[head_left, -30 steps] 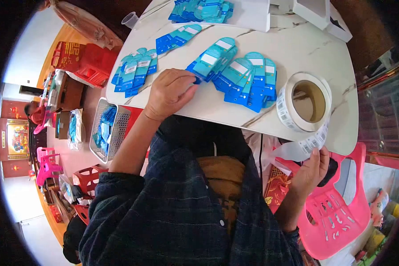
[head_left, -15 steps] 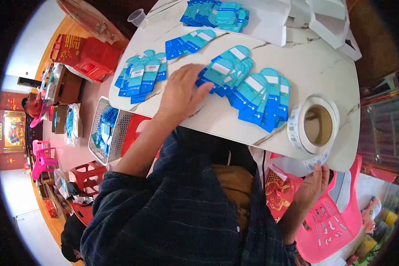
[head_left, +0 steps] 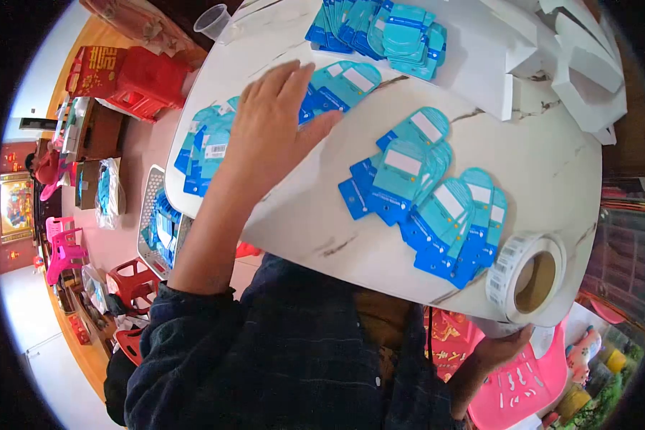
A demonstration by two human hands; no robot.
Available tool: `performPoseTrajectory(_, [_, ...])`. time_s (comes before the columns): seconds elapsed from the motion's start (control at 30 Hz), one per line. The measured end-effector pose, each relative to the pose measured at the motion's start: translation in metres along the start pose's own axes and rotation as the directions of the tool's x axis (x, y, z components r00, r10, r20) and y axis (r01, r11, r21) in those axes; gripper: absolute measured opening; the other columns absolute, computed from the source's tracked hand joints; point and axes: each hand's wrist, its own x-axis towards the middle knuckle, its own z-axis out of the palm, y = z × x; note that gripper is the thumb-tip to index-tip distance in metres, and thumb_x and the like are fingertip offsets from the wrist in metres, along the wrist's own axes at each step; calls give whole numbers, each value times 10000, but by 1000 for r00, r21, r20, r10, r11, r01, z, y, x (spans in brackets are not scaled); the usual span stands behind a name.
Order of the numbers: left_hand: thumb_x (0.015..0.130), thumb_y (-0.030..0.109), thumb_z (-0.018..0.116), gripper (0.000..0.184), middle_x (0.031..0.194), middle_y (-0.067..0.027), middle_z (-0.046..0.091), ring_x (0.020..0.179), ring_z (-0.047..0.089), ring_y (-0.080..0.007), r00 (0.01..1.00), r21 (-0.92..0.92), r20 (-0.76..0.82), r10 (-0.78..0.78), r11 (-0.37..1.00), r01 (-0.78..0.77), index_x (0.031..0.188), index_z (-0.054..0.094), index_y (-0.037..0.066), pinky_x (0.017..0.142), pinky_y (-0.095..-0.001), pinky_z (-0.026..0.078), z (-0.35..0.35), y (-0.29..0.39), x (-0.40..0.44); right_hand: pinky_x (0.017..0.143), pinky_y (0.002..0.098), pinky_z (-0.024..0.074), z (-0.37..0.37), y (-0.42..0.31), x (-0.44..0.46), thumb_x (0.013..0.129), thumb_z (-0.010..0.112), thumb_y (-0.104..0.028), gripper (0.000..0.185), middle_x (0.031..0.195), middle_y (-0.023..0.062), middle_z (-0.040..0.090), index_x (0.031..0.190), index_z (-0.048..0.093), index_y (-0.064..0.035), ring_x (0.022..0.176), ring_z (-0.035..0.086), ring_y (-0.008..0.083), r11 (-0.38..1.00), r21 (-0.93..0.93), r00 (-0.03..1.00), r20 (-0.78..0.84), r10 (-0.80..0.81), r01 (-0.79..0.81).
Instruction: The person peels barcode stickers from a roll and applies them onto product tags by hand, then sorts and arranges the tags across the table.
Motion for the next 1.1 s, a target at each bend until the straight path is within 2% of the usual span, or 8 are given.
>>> performPoseTrajectory(0.1, [916,375,699,549,1342,-151,608,1228,582,-336,999,241,-42,-3,970,13,1342,594,46,1062,-402,457,8,-5,16,823,433,532,12,-21,-7,848,695,-81,365,1102,221,646,1177,582,29,963,647,342,913,-306,945,-98,-313,271])
performPoseTrajectory(0.27, [868,439,738,642,1370,-143,597,1252,577,-326,982,169,163,-97,983,69,1353,590,46,1072,-391,455,9,-2,22,778,456,541,10,-43,-5,784,745,-79,470,1114,230,645,1205,566,29,986,650,363,828,-449,929,16,-369,337])
performPoseTrajectory(0.3, [868,439,738,642,1370,-143,597,1252,577,-326,981,168,168,-102,983,74,1353,590,46,1072,-391,455,10,-3,23,778,456,541,10,-41,-4,784,745,-79,470,1114,230,645,1205,566,29,986,650,363,826,-451,929,23,-369,339])
performPoseTrajectory(0.47, [865,455,739,642,1313,-152,633,1200,609,-330,986,152,151,-64,988,41,1336,604,40,1031,-376,491,7,-11,24,813,465,533,5,-32,-6,737,771,-94,552,1145,229,637,1232,553,19,990,643,378,924,-360,989,-20,-144,127])
performPoseTrajectory(0.63, [880,457,707,616,1248,-168,667,1123,648,-333,954,-44,240,-178,980,194,1323,617,38,979,-360,525,-10,-15,33,853,467,519,3,-30,-9,708,785,-91,591,1162,217,634,1242,552,6,1006,635,391,871,-483,990,-48,-130,90])
performPoseTrajectory(0.77, [892,453,669,601,1199,-176,688,1062,672,-329,858,-164,389,-335,892,422,1328,616,43,934,-364,548,-24,-21,39,887,464,503,9,-45,-11,702,776,-80,604,1181,204,633,1258,551,-6,1033,627,387,841,-534,991,-40,-124,84])
performPoseTrajectory(0.97, [885,479,667,617,1241,-172,673,1056,677,-317,871,-207,342,-353,876,437,1330,620,55,896,-366,561,-18,-34,37,889,454,502,6,-40,-10,703,766,-70,626,1205,203,625,1283,539,-8,1050,619,392,847,-497,978,22,-206,190])
performPoseTrajectory(1.1, [875,490,681,642,1292,-173,642,1101,658,-313,912,10,357,-203,977,213,1340,611,54,927,-361,547,-18,-27,33,910,460,492,7,-41,-11,702,761,-66,638,1219,205,621,1296,536,-12,1063,614,400,836,-525,983,11,-182,160])
